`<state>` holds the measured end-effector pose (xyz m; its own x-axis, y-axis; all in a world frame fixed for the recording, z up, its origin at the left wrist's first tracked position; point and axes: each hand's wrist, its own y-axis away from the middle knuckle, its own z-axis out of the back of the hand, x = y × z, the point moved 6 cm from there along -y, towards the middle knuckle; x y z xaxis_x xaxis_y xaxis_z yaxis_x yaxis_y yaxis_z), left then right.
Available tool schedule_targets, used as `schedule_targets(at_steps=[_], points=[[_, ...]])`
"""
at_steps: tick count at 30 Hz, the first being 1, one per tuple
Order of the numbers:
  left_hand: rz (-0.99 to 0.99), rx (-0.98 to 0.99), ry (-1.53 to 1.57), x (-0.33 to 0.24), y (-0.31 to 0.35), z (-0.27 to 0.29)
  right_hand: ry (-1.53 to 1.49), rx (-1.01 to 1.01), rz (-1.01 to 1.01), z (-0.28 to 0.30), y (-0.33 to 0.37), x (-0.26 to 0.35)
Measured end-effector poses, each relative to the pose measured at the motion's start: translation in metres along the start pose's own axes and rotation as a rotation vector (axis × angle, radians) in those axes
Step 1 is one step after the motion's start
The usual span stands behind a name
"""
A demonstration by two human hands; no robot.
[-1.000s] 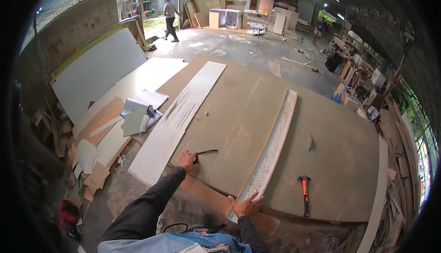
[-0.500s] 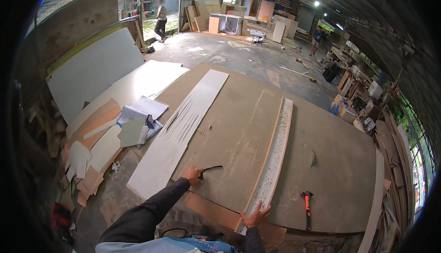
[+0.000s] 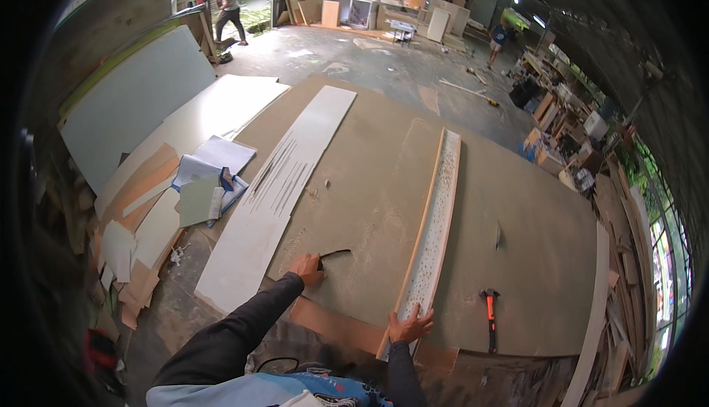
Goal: The person prepares wood boards by moving them onto a workbench, using a hammer to tap a small wood block against the edge of a board, and referring to a diagram on a document.
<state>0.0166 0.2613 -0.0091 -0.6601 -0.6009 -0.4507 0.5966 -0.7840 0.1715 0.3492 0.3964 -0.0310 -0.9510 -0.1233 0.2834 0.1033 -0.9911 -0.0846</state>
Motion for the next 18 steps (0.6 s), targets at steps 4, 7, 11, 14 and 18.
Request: schedule_targets(at_steps=[4, 7, 11, 14, 18], points=[[-0.017, -0.032, -0.089, -0.004, -0.005, 0.009, 0.002, 0.008, 0.025, 0.001, -0.001, 0.006], [0.040, 0.080, -0.128, -0.010, -0.011, 0.010, -0.009, -0.008, 0.058, 0.002, 0.000, 0.001], [0.043, 0.075, -0.190, 0.001, -0.018, 0.000, -0.064, 0.024, 0.153, 0.017, 0.000, 0.008], [0.021, 0.050, -0.175, 0.003, -0.023, -0.008, -0.064, -0.007, 0.273, 0.021, -0.008, 0.005], [0.089, 0.048, -0.163, 0.002, -0.024, -0.010, -0.244, 0.121, 0.375, 0.017, -0.020, -0.012]])
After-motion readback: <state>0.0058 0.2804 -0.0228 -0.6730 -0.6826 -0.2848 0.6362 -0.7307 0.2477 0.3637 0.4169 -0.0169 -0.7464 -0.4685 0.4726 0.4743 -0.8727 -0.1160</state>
